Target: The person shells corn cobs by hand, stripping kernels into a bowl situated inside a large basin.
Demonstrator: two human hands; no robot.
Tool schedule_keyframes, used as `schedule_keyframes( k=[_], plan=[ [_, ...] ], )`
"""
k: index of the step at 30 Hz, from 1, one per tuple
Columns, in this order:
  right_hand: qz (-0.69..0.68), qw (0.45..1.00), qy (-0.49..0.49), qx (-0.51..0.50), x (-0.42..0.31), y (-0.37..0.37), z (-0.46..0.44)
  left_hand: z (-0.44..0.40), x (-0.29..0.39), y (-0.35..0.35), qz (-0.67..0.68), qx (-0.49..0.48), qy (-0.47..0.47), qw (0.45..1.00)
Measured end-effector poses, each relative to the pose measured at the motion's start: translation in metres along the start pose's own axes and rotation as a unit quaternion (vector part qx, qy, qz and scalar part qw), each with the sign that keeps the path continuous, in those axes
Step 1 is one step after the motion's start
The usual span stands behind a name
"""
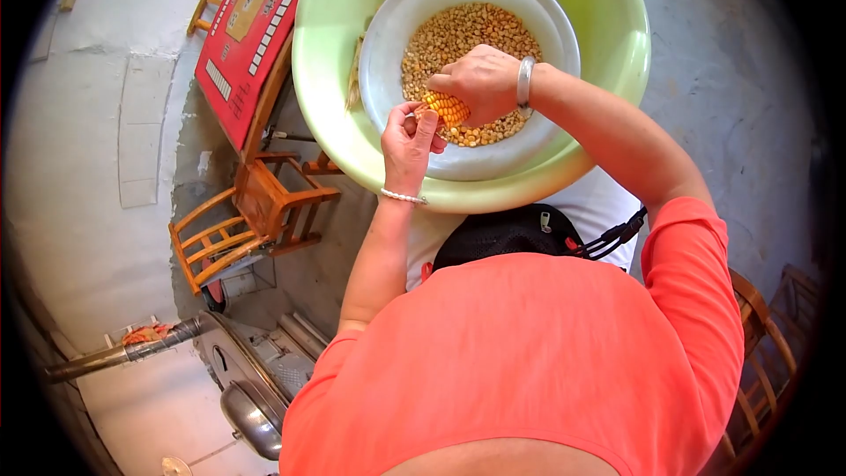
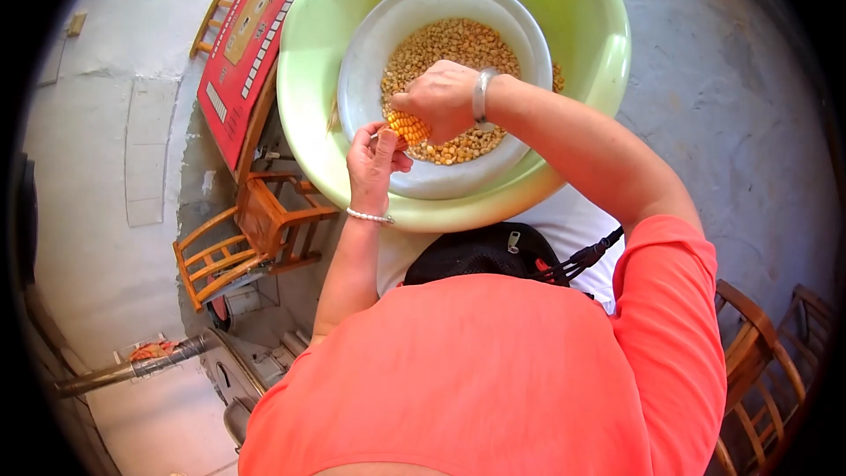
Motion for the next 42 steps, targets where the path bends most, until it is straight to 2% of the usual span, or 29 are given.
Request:
schedule_keyframes(
  k=[17,23,29,34,38,41,42],
  plan=[
    [-0.021,1.000,0.009,0.009,-0.002,-0.002,0.000,0.002,0.002,-0.001,0.011,-0.003,-0.015,1.000],
    [-0.050,0.999,-0.007,-0.017,0.002,-0.003,-0.001,0.004,0.011,-0.010,-0.007,-0.020,-0.044,0.999],
    [-0.073,0.997,0.001,-0.027,0.001,-0.004,0.001,0.003,0.004,-0.005,-0.002,-0.015,-0.009,1.000],
    [-0.077,0.997,0.016,0.017,0.003,0.002,0.000,0.005,0.013,-0.003,-0.014,-0.015,-0.064,0.998],
    [-0.088,0.996,-0.003,0.028,0.005,0.013,0.003,0.008,0.019,-0.003,-0.026,-0.008,-0.060,0.998],
    [-0.057,0.997,-0.043,-0.033,0.007,0.005,0.002,0.007,0.017,-0.001,-0.033,0.003,-0.057,0.998],
    [-0.058,0.997,-0.041,-0.018,0.007,0.007,0.002,0.006,0.018,-0.001,-0.035,0.002,-0.057,0.998]
  ],
)
Point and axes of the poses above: each hand's wrist, its own z-axis away from the middle knuckle, its own y-axis out of the back of the hand, x = y × z, the point moved 10 cm from there along -z, towards the middle knuckle, and after that the axes turned 10 degrees about z, right-handed, at the moved point
